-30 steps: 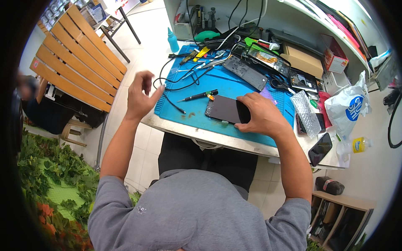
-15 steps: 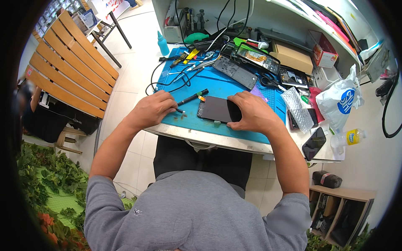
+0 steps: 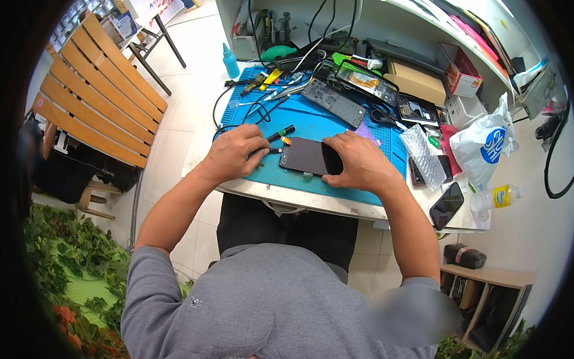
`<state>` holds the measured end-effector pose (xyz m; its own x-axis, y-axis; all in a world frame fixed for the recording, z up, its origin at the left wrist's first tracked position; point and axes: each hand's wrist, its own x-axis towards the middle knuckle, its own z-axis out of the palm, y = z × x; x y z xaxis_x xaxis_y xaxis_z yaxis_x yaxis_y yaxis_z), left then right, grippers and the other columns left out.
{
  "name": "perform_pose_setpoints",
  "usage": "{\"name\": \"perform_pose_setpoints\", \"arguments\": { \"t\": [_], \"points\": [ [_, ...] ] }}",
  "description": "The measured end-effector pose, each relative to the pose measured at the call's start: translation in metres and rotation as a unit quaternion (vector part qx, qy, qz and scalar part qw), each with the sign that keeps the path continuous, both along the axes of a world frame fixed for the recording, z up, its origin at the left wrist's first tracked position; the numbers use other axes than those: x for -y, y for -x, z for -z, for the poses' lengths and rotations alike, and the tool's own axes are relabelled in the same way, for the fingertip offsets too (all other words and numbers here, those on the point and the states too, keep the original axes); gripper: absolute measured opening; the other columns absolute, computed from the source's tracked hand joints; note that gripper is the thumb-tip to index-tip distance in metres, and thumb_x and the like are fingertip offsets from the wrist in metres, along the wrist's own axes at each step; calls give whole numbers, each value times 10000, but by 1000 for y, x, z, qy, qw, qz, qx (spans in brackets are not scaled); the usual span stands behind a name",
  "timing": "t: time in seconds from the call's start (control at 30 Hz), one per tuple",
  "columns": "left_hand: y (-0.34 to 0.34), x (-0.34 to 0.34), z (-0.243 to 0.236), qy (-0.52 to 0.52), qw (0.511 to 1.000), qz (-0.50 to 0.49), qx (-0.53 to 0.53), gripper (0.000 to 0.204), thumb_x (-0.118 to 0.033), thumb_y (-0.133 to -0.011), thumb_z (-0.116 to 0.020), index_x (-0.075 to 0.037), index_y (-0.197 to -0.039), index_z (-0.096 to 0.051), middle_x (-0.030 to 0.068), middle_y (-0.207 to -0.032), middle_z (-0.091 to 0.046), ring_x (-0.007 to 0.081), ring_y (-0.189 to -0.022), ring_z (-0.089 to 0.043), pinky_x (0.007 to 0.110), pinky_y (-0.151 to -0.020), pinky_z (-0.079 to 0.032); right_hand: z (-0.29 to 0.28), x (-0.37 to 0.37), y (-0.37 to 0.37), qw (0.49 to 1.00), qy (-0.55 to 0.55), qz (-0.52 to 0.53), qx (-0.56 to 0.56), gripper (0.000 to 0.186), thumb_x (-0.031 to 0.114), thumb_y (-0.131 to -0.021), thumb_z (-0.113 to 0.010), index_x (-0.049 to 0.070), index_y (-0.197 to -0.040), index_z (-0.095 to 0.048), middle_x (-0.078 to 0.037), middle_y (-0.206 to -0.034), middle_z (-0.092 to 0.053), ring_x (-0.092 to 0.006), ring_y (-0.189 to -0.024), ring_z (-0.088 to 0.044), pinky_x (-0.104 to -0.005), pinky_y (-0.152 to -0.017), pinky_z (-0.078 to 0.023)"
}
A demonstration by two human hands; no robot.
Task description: The person performs a series of actions to repair a mobile phone, including handling internal components, applying adhesive tape, and reassembling the device housing and battery onto the main chassis.
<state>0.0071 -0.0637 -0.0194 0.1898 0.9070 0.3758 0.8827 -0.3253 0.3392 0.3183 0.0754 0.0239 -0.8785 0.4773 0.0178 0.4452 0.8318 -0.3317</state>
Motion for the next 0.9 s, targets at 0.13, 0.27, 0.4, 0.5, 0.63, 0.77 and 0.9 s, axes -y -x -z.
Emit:
{"name": "perform_pose_setpoints", "arguments": {
  "t": [0.13,0.27,0.4,0.5,0.63,0.77,0.9],
  "points": [
    [0,-1,0,9,1000,-2,27,68,-113,-964,-840,-68,-1014,-845,75,-1011,-735,284,-984,-740,405,-848,-603,-1,2,0,1000,-2,0,6,775,330,-782,-975,19,-1441,-712,-206,-1285,-760,-398,-1225,-715,-477,-1098,-568],
    [4,-5,4,13,999,17,42,75,-115,-966,-841,-68,-1024,-849,75,-1029,-745,287,-982,-741,409,-847,-602,3,-1,-2,1000,-5,-8,-7,776,330,-780,-975,14,-1439,-712,-205,-1267,-763,-401,-1213,-719,-479,-1094,-568],
    [5,-10,4,-9,998,41,35,89,-114,-960,-843,-69,-1036,-853,71,-1027,-751,293,-974,-742,413,-841,-601,3,0,-1,1000,-4,-5,-16,741,338,-780,-948,9,-1402,-717,-225,-1214,-777,-419,-1190,-739,-504,-1289,-480],
    [6,-13,5,-6,999,49,22,88,-114,-952,-847,-81,-1033,-856,65,-1011,-750,295,-969,-743,415,-838,-602,5,-2,-1,1000,1,-15,-20,737,333,-777,-950,5,-1396,-721,-225,-1207,-782,-420,-1186,-741,-502,-1273,-490],
    [5,-15,4,5,999,51,-11,86,-123,-943,-854,-95,-1024,-861,60,-1007,-752,293,-967,-746,414,-837,-605,5,-2,-1,1000,-2,-21,-19,737,330,-780,-952,-3,-1395,-722,-221,-1206,-784,-414,-1197,-737,-498,-1238,-509],
    [6,-16,-2,31,998,39,-34,142,-146,-930,-863,-97,-1063,-865,61,-1048,-769,285,-1018,-749,413,-881,-613,2,-1,-1,1000,5,-14,-9,746,338,-787,-954,-6,-1407,-718,-214,-1231,-781,-402,-1231,-725,-493,-1218,-517],
    [-10,-18,-35,70,997,13,37,523,-209,-862,-907,-118,-1366,-801,89,-1223,-784,305,-1168,-734,427,-1014,-610,5,0,-2,1000,3,-12,-11,786,326,-781,-976,18,-1453,-708,-197,-1246,-766,-387,-1207,-716,-484,-1069,-577]
  ]
}}
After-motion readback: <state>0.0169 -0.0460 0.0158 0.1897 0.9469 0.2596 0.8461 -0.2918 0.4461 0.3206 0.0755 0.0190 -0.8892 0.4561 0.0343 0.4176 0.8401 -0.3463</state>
